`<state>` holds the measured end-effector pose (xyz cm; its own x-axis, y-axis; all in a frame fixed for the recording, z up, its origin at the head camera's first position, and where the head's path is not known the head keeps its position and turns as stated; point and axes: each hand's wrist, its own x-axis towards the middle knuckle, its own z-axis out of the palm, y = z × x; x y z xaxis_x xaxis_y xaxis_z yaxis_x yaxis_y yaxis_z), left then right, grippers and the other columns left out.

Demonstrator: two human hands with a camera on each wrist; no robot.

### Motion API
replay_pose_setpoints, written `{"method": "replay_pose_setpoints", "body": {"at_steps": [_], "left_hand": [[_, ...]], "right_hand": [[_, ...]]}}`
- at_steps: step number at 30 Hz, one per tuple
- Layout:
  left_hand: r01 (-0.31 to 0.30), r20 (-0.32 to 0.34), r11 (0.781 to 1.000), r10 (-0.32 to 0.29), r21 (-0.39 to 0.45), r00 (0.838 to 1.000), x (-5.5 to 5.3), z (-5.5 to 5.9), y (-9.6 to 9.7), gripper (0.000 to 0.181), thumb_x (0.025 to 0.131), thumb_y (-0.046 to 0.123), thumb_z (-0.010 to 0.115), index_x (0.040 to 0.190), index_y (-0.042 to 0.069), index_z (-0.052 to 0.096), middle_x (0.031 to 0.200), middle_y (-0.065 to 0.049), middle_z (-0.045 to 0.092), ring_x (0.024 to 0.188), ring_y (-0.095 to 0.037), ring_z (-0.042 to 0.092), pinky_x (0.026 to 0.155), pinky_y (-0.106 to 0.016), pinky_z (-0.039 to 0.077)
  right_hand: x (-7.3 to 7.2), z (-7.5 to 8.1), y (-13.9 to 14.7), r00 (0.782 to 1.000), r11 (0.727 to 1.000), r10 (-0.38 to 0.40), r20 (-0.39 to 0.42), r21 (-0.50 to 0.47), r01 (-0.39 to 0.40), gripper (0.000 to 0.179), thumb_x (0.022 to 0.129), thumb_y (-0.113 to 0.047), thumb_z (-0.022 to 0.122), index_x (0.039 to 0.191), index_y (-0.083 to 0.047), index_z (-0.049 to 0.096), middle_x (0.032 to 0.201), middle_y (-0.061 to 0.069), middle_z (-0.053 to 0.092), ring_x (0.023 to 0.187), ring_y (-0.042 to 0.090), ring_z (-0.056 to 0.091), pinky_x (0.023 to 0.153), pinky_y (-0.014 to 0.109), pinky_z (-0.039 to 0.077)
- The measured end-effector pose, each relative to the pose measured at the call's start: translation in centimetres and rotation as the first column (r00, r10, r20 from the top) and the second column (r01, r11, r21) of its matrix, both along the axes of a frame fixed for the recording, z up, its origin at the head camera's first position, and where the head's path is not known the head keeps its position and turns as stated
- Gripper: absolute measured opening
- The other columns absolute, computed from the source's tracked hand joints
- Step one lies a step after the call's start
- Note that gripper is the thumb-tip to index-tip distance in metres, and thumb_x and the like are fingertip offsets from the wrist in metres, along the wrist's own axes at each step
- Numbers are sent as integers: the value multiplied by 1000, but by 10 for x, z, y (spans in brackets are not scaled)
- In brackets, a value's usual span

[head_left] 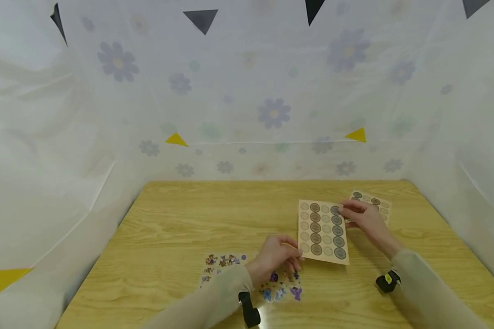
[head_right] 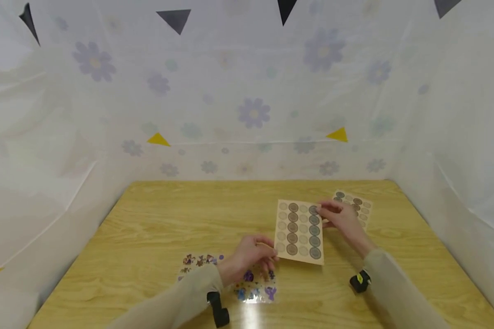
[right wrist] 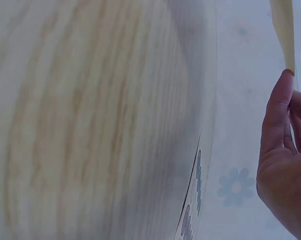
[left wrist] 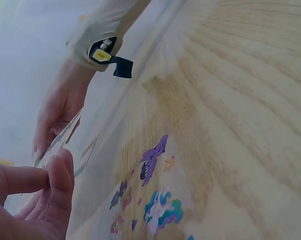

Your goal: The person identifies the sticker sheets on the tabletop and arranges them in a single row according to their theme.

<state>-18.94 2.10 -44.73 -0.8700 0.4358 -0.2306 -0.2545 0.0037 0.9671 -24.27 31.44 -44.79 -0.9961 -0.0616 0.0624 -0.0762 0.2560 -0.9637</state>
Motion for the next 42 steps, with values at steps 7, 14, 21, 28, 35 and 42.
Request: {"method": "replay_pose_setpoints", "body": {"at_steps": [7,14,21,28,35,42], "left_hand": [[34,30,999,-35,24,999,14,-2,5,9,87,-2,65,97,-3,64,80,-19,72,48,-14,61,46,-26,52],[43,67,996,-48,73,997,27,-6,8,10,86,-6,63,97,-4,62,79,-21,71,47,-14,60,45,-23,51],[42,103,998,-47,41,994,41,-9,10,8,85,-4,65,87,4,63,78,-19,72,43,-12,55,39,-21,44],[56,105,998,-59,27,993,56,-11,13,9,84,-3,67,87,4,63,76,-17,72,42,-11,55,38,-19,42],[84,154,995,-92,54,984,69,-13,14,9,85,-4,67,87,3,62,78,-19,72,44,-12,56,39,-20,44],[115,186,989,-130,87,974,77,-14,12,6,87,-3,66,87,2,62,79,-20,72,45,-13,58,39,-21,45]], "right_hand": [[10,-3,7,1000,1000,10,11,5,-10,49,96,-25,66,130,10,56,102,-5,69,90,10,66,73,33,59],[21,-4,8,999,1000,13,43,8,-14,53,96,-24,66,132,12,52,103,-3,70,89,13,68,74,35,59],[34,-5,7,996,1000,8,89,3,-9,51,96,-24,66,131,11,54,105,2,71,88,16,69,74,36,59],[47,-6,9,993,999,14,115,29,-18,51,97,-25,65,132,11,54,107,-1,71,89,14,68,73,34,59],[56,-8,9,988,999,10,155,38,-16,50,96,-23,67,129,12,55,104,3,72,88,14,68,73,34,59],[58,-9,9,981,998,64,185,17,-69,47,95,-19,67,127,14,55,104,10,71,88,17,69,72,37,59]]}}
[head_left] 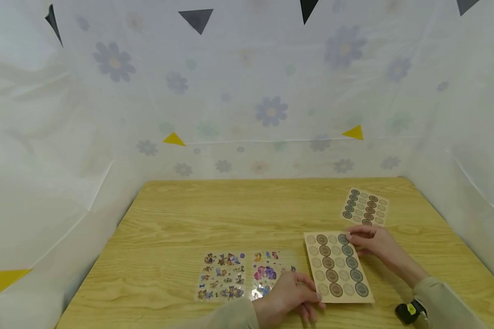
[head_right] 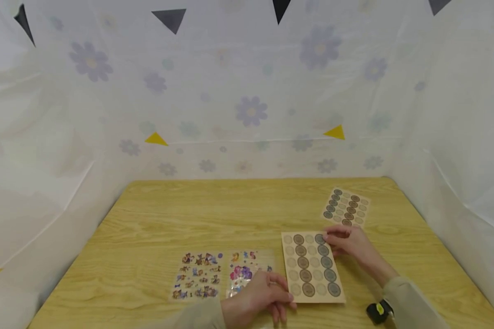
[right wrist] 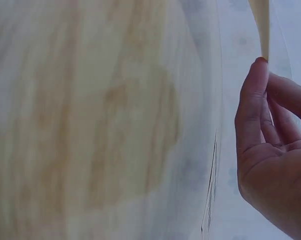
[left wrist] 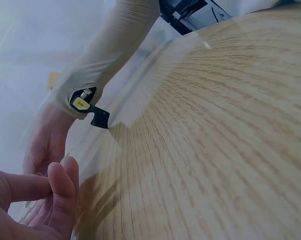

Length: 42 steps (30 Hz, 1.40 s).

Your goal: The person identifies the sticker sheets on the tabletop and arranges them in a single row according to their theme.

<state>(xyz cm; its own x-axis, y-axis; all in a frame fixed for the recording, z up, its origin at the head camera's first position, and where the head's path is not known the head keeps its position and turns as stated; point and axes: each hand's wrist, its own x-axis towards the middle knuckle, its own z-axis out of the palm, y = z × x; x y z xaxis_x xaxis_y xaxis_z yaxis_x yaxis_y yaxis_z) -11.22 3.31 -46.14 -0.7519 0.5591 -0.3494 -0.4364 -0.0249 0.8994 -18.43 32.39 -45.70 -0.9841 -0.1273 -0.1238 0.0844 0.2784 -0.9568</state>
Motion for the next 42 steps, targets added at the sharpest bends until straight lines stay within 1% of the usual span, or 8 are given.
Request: {"method": "replay_pose_setpoints", "body": {"at_steps": [4,10,14,21,26,31,34,42], "left_hand": [[-11,7,1000,11,-16,1000,3,0,-1,6,87,-3,66,86,2,63,77,-19,72,44,-13,58,37,-20,44],[-45,7,999,45,-25,999,6,-4,-3,8,86,-4,66,88,2,62,75,-18,71,43,-13,57,37,-19,43],[-39,7,999,39,-8,999,6,-7,-4,8,87,-5,65,89,2,62,77,-19,71,43,-13,57,37,-19,43],[-26,-5,1000,26,7,1000,5,-10,-4,8,88,-5,64,92,2,61,79,-21,71,44,-12,57,38,-19,43],[-14,4,1000,14,9,1000,5,-10,-6,7,88,-5,64,92,1,62,80,-22,71,44,-13,57,38,-19,43],[-6,30,1000,6,10,1000,6,-9,-7,7,89,-4,64,93,2,61,80,-20,72,46,-13,59,39,-19,44],[-3,34,1000,3,21,999,6,-9,-9,8,88,-4,64,95,0,61,81,-20,72,48,-13,60,41,-19,46],[7,19,999,-8,41,1000,8,-6,-17,14,88,-6,62,101,-3,59,85,-21,72,55,-15,65,50,-25,55]], "right_hand": [[0,0,1,999,999,41,14,-6,-41,46,95,-16,66,127,15,55,105,12,71,89,19,69,73,40,59],[2,0,3,997,998,67,39,-10,-67,43,94,-15,68,124,13,57,103,11,71,89,20,69,74,40,59],[2,-2,4,996,997,75,52,-11,-74,41,93,-15,69,122,12,59,103,13,71,89,20,69,76,42,59],[-2,-5,6,993,996,89,81,-28,-87,43,93,-16,69,124,11,59,105,14,70,91,22,69,78,42,59],[-2,-7,8,990,994,103,97,-48,-98,41,93,-16,69,123,10,60,105,14,71,91,23,69,78,42,59],[-1,-7,8,991,996,90,99,-37,-87,39,92,-17,70,121,9,62,103,12,71,89,21,69,76,41,59],[-1,-7,8,991,996,87,101,-37,-84,38,92,-16,70,120,9,62,103,11,71,88,21,69,76,41,59],[0,-3,7,991,994,101,93,-43,-97,37,93,-14,69,121,10,62,101,11,72,87,20,69,76,40,59]]}}
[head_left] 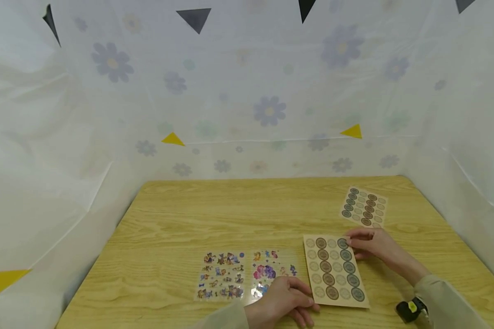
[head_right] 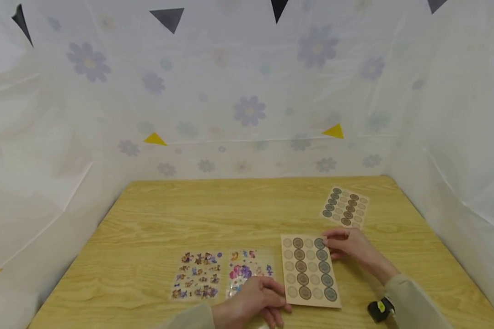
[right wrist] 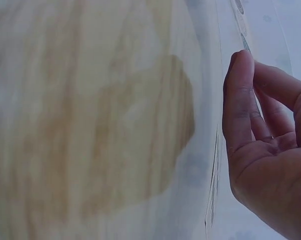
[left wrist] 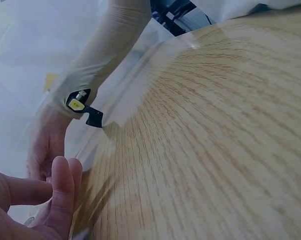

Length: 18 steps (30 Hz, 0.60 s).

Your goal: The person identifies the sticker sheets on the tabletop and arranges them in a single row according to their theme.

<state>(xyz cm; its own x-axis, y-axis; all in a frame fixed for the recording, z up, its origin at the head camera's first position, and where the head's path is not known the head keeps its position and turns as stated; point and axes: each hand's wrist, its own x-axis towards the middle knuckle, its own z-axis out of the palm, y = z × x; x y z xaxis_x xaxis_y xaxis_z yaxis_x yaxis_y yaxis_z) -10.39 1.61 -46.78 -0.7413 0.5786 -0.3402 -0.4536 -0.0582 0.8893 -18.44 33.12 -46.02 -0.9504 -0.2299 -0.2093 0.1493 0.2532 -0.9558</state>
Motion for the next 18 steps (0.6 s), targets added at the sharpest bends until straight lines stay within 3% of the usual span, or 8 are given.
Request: {"method": "replay_pose_setpoints", "body": {"at_steps": [8,11,13,15,16,17,18], "left_hand": [[47,-95,999,-49,-18,994,2,3,-4,9,88,-6,62,97,-5,61,86,-22,72,61,-25,69,51,-27,57],[75,-162,996,-81,-44,983,2,5,-4,6,89,-5,62,94,-3,63,82,-20,72,59,-27,69,50,-27,56],[91,-240,991,-112,-99,964,1,6,-3,5,89,-3,64,93,-2,65,77,-14,72,55,-23,67,50,-26,55],[106,-363,973,-176,-204,915,0,8,-4,6,89,1,65,94,2,67,77,-1,71,58,-11,64,55,-22,54],[115,-435,957,-225,-264,872,0,9,-4,7,89,2,66,96,4,69,78,4,69,61,-5,61,58,-20,53],[117,-512,933,-287,-339,809,0,10,-5,10,89,4,66,98,6,70,81,8,67,65,-1,59,62,-17,52],[106,-582,905,-351,-413,734,0,11,-5,12,89,6,66,100,9,71,85,11,65,70,3,56,66,-15,49]], "right_hand": [[1,-1,1,1000,1000,-1,-3,-5,1,39,93,-13,69,121,12,60,103,14,71,90,22,69,78,42,58],[1,-2,1,1000,1000,8,-11,-17,-9,40,93,-12,69,121,14,59,104,16,70,90,23,70,79,42,58],[1,-2,1,1000,1000,13,-13,-21,-14,39,93,-12,68,122,14,58,104,17,70,91,24,70,79,42,58],[0,-3,1,1000,1000,17,-14,-25,-17,39,93,-11,68,121,14,58,104,17,70,90,24,70,79,42,58],[0,-3,2,1000,1000,18,-16,-25,-18,39,93,-11,68,121,14,58,104,17,71,90,24,70,79,42,58],[0,-3,2,1000,1000,20,-18,-24,-20,39,93,-11,68,121,14,59,104,16,71,90,24,70,79,42,58],[0,-3,1,1000,999,23,-17,-25,-24,38,94,-11,68,121,14,59,104,16,71,90,24,70,79,42,58]]}}
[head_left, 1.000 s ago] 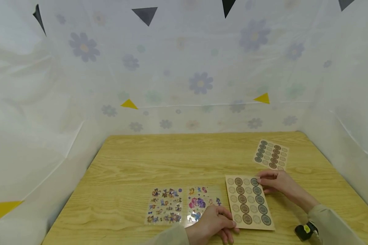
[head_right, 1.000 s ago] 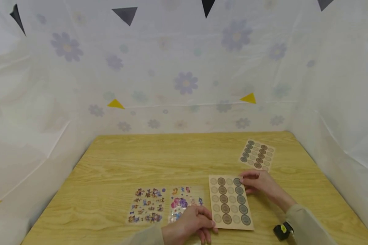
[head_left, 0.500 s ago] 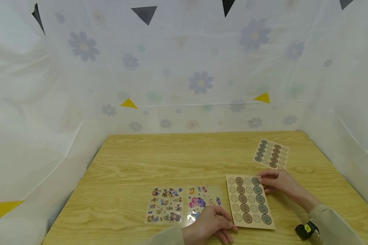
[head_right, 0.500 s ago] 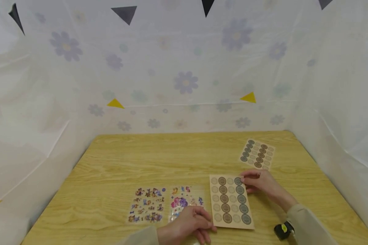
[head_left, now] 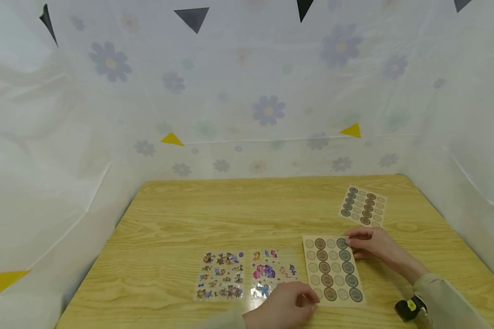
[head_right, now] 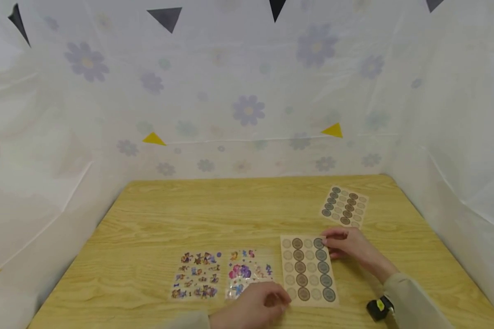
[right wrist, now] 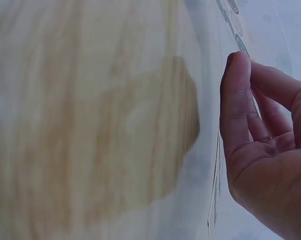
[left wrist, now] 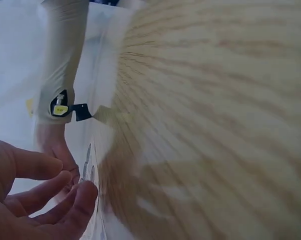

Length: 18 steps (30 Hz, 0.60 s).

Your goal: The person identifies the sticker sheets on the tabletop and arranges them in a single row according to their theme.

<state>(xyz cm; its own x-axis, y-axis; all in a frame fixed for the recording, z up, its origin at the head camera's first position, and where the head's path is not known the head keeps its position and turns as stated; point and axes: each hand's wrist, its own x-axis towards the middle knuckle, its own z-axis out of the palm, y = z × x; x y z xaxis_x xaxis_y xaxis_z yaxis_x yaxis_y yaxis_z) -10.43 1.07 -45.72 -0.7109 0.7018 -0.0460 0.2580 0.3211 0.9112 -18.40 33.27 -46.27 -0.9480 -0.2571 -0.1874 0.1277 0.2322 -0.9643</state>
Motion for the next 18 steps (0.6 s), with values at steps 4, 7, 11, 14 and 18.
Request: {"method": "replay_pose_setpoints", "body": {"at_steps": [4,7,11,14,18], "left_hand": [[128,-427,957,-233,-259,874,2,1,-1,22,93,16,65,114,15,70,114,8,63,101,2,55,86,-12,44],[172,-557,904,-382,-391,737,4,-2,0,33,98,30,61,128,16,64,137,0,55,122,-7,52,99,-15,39],[225,-559,857,-480,-464,676,7,-6,0,45,101,41,53,136,14,58,145,-4,48,128,-9,48,105,-16,33],[234,-595,849,-504,-473,625,7,-7,0,42,102,40,51,131,11,61,138,-1,52,121,-4,50,103,-12,33],[232,-622,840,-524,-491,582,6,-5,-1,42,102,39,51,128,9,62,138,-2,53,124,-5,50,105,-11,30]], "right_hand": [[0,1,0,1000,1000,10,9,-5,-10,38,94,-10,67,121,14,58,104,16,71,91,23,70,79,43,58],[0,1,-1,1000,1000,5,16,-7,-5,39,93,-11,67,122,14,58,104,16,71,91,23,70,80,42,58],[-1,1,-2,1000,1000,-6,27,-11,6,38,93,-11,68,122,13,59,104,16,71,89,24,70,79,42,58],[-1,1,-3,999,1000,-14,35,-8,14,38,93,-12,68,122,12,60,104,15,71,87,25,70,78,41,59],[-1,2,-5,999,1000,-28,37,11,28,39,93,-12,68,122,12,59,103,14,72,85,26,70,76,40,59]]}}
